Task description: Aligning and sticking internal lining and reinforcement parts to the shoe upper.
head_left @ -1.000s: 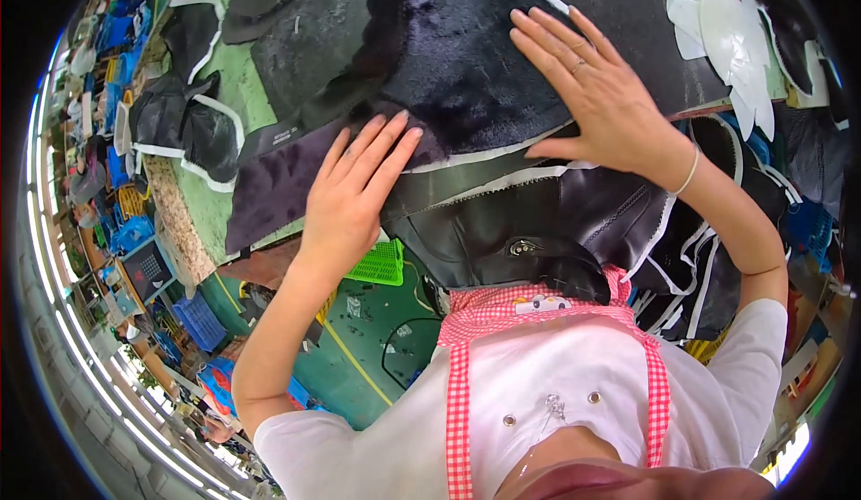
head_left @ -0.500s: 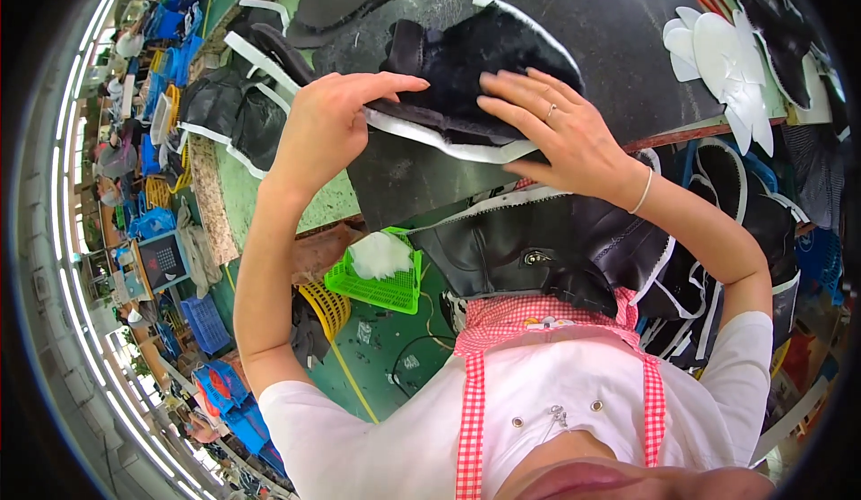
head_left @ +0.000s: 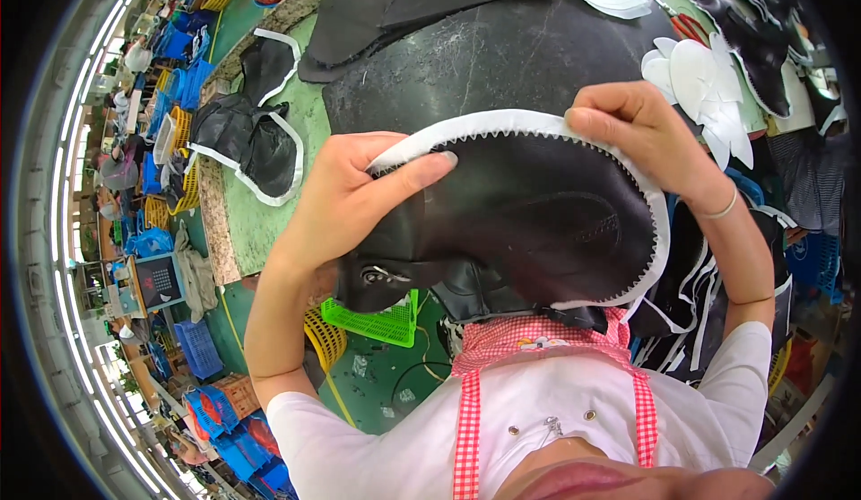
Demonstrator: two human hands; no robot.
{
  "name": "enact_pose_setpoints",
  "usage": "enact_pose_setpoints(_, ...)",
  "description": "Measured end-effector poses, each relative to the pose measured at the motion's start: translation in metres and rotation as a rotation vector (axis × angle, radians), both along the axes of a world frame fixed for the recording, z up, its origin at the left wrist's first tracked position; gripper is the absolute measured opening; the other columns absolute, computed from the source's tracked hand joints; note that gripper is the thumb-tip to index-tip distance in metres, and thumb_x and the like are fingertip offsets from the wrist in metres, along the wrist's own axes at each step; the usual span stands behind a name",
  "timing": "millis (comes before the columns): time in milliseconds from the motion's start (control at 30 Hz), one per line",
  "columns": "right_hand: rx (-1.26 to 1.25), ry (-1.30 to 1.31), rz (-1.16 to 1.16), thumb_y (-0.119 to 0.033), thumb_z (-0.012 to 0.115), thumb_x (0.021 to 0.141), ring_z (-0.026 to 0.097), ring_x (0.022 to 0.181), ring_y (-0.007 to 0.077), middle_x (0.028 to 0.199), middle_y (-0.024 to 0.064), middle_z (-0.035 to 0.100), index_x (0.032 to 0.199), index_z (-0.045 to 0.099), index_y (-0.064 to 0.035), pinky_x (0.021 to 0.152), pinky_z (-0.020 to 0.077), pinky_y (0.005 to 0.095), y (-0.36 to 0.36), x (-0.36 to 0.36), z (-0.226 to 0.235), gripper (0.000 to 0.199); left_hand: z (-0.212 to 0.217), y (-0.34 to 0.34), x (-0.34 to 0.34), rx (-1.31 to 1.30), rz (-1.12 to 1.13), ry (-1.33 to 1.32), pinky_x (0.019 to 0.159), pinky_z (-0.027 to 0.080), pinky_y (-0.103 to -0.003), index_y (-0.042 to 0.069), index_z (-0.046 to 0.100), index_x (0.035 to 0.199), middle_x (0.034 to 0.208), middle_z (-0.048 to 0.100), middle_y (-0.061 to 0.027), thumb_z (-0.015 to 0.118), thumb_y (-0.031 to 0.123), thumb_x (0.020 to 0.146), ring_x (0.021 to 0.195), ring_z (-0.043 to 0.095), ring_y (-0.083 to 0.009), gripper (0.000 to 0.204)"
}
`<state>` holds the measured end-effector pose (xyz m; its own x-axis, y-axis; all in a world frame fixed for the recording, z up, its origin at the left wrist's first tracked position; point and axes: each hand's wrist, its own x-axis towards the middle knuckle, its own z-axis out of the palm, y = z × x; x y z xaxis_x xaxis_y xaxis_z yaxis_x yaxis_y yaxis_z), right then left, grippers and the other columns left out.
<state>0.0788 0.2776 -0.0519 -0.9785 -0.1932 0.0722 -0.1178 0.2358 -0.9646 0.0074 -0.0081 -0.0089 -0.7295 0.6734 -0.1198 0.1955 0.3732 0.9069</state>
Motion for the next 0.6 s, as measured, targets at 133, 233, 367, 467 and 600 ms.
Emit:
enact_pose_setpoints(133, 0.063, 0.446, 0.064, -0.024, 0.067, 0.091, 0.060, 0.065, 0.0157, 0.070, 0.0054, 0.062, 0.089, 0.063, 0.0028, 0.060, 0.0446, 0.0301, -0.008, -0.011, 0.005, 0.027, 0.000, 0.017, 0.001, -0.115, -0.095, -0.076, 0.055, 0.039, -0.022, -0.003, 0.070, 0.088, 0.066, 0.059, 0.0090, 0.066, 0.024, 0.094, 0.065, 0.048, 0.0002, 0.028)
enact_pose_setpoints(233, 0.473, 0.241, 0.240, -0.023, 0.079, 0.078, 0.058, 0.071, 0.0115, 0.077, 0.0070, 0.065, 0.101, 0.064, 0.0001, 0.066, 0.0453, 0.0279, -0.025, -0.003, 0.049, 0.036, 0.009, 0.037, 0.007, -0.094, -0.124, -0.202, 0.056, 0.041, -0.020, -0.001, 0.071, 0.087, 0.064, 0.058, 0.0093, 0.064, 0.028, 0.095, 0.066, 0.052, 0.0006, 0.031)
enact_pose_setpoints(367, 0.224, -0.035, 0.181, -0.021, 0.075, 0.084, 0.052, 0.072, 0.0022, 0.074, -0.0030, 0.062, 0.090, 0.067, 0.0028, 0.063, 0.0438, 0.0233, -0.010, -0.001, 0.027, 0.026, 0.000, 0.031, 0.000, -0.090, -0.138, -0.239, 0.057, 0.043, -0.021, -0.001, 0.072, 0.088, 0.069, 0.061, 0.0071, 0.067, 0.029, 0.092, 0.067, 0.054, -0.0002, 0.031)
enact_pose_setpoints(467, 0.088, -0.268, 0.125, -0.023, 0.072, 0.087, 0.053, 0.073, 0.0015, 0.076, -0.0049, 0.062, 0.089, 0.068, 0.0042, 0.063, 0.0441, 0.0217, 0.017, 0.022, 0.015, 0.028, -0.009, 0.013, 0.008, -0.083, -0.159, -0.420, 0.060, 0.043, -0.021, -0.001, 0.072, 0.094, 0.075, 0.064, 0.0060, 0.075, 0.023, 0.085, 0.068, 0.054, -0.0013, 0.026)
enact_pose_setpoints(600, -0.080, -0.723, 0.216, -0.029, 0.071, 0.088, 0.054, 0.071, 0.0018, 0.075, -0.0050, 0.063, 0.086, 0.070, 0.0014, 0.062, 0.0442, 0.0224, 0.046, 0.053, -0.038, 0.030, -0.049, 0.028, 0.038, -0.113, -0.292, -0.481, 0.062, 0.043, -0.020, -0.001, 0.072, 0.093, 0.076, 0.064, 0.0062, 0.073, 0.027, 0.088, 0.069, 0.053, -0.0012, 0.029)
